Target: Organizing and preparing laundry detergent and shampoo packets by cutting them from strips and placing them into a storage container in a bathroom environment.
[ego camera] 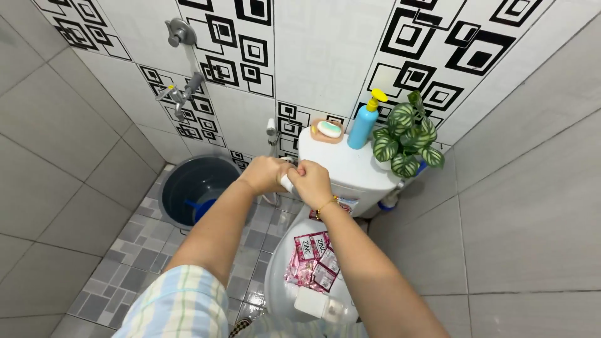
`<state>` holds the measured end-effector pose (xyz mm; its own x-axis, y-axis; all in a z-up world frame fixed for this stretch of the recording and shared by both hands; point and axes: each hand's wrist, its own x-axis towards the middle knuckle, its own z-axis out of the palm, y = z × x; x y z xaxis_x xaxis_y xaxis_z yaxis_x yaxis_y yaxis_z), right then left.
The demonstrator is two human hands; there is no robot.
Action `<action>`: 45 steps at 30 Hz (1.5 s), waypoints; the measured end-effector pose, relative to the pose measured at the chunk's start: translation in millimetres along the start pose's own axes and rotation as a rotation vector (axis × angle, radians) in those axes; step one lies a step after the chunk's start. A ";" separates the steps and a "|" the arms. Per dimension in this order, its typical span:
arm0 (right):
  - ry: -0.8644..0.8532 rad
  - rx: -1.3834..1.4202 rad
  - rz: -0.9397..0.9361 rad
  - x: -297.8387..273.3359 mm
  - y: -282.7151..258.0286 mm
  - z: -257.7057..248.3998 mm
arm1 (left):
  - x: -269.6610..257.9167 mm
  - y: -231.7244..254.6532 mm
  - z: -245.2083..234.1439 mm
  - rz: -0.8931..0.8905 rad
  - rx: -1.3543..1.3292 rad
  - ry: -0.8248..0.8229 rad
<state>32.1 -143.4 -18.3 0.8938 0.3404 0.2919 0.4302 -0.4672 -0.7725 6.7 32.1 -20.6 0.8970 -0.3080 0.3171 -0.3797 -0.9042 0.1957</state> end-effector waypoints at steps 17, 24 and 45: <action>0.097 0.860 0.564 -28.5 108.6 -31.0 | -14.4 39.9 32.3 -0.659 -0.875 0.233; 0.070 0.775 0.815 -74.0 165.6 -66.4 | -47.8 37.1 39.1 -0.706 -0.859 0.320; -0.193 0.608 0.711 -45.6 106.3 101.7 | -212.0 -74.8 85.1 -0.908 -0.627 0.358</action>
<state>24.2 -125.6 -171.1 0.8608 0.2942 -0.4152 -0.3939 -0.1314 -0.9097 -135.8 139.9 -181.4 0.8196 0.5709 0.0490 0.2353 -0.4133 0.8797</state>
